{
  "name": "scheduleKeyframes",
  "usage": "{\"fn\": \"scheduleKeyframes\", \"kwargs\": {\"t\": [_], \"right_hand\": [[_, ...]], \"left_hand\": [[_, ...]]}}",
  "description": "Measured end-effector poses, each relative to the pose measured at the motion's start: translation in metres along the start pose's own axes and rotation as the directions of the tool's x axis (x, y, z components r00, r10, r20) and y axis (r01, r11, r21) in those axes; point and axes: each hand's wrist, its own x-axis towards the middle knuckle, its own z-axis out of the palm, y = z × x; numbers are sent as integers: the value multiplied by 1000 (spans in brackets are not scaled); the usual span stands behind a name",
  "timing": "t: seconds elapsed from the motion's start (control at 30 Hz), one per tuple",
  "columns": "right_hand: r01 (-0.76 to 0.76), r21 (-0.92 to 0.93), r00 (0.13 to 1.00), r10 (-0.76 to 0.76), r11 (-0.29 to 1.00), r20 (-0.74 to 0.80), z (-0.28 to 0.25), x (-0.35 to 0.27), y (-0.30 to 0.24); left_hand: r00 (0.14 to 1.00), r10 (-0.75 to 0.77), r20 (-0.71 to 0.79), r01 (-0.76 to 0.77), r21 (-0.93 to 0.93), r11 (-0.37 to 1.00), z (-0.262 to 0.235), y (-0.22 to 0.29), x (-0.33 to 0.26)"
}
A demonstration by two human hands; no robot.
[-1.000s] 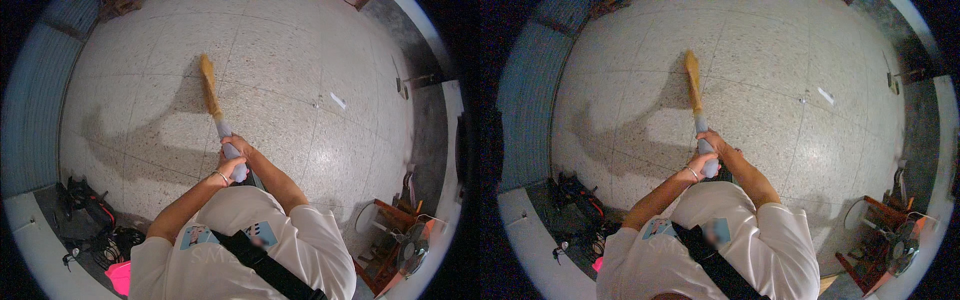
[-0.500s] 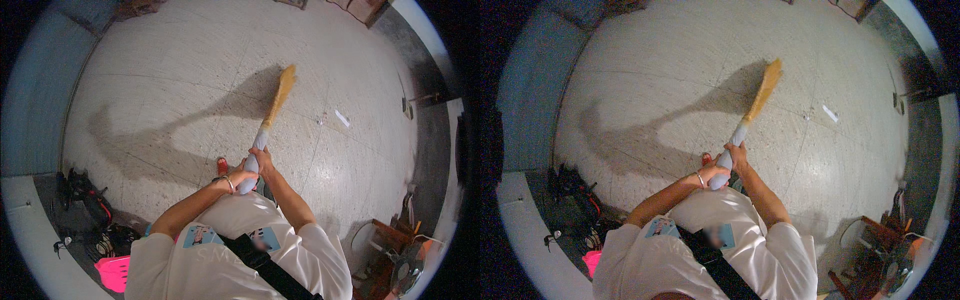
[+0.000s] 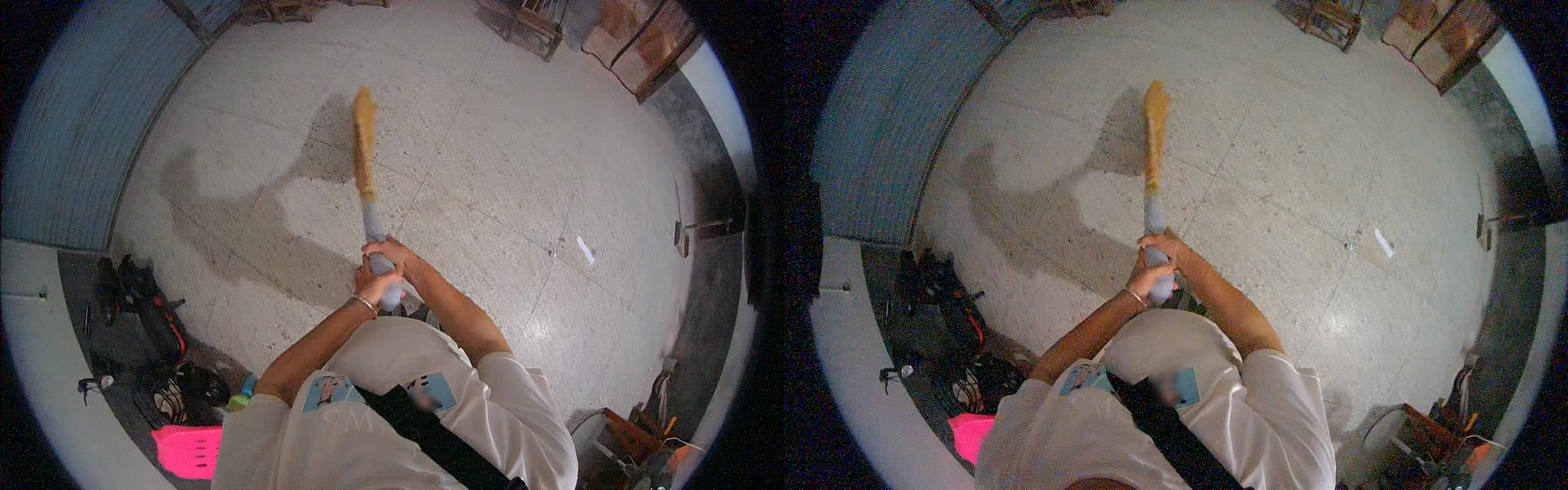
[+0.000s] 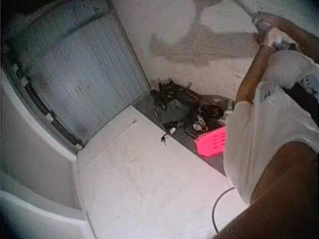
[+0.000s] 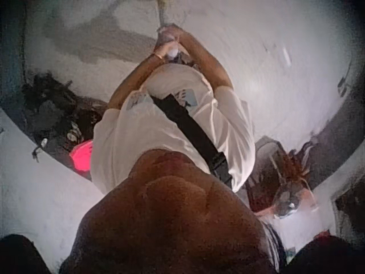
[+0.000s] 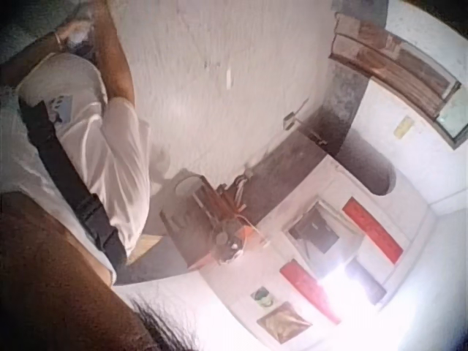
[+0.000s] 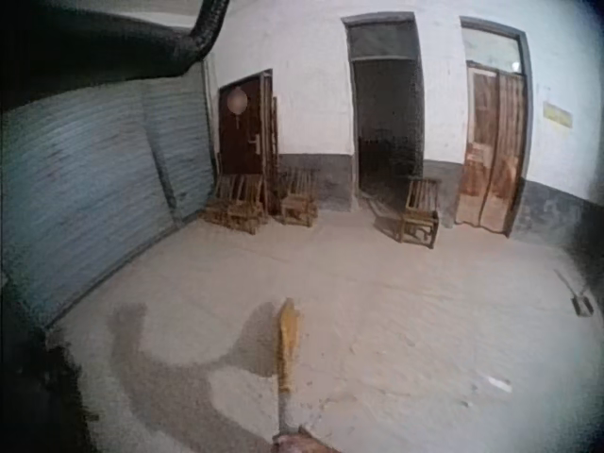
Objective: The person sweeps a tiled floor with a broom, gathering debris into a dustpan. They move around furniture and a bed, sweeping different areas and collecting the dirt into the dustpan.
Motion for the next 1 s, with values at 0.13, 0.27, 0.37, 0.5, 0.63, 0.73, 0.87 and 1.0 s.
{"fn": "scheduleKeyframes", "kwargs": {"t": [0.13,0.27,0.37,0.5,0.63,0.73,0.87,1.0], "right_hand": [[-258,212,966,255,943,40,23,79,38],[-237,267,964,260,934,-55,41,93,63],[-365,632,843,531,684,-87,41,104,-18],[-334,474,810,506,814,-297,55,72,40],[-441,-507,896,330,741,-297,15,113,-95],[-517,-103,803,440,850,-401,24,138,-38],[-167,824,646,692,541,-323,23,184,-21],[-381,816,612,780,435,-130,-30,271,-84]], "left_hand": [[994,-28,109,48,-193,980,-65,22,53],[956,-224,191,248,-115,962,-104,35,84],[983,-184,27,182,59,982,-117,40,69],[977,-81,195,-3,398,917,-135,24,99],[827,-305,472,311,68,948,-151,105,93],[887,-287,361,249,151,957,-149,152,89],[942,-275,195,256,117,960,-161,155,112],[987,-83,135,82,8,997,-176,182,164]]}}
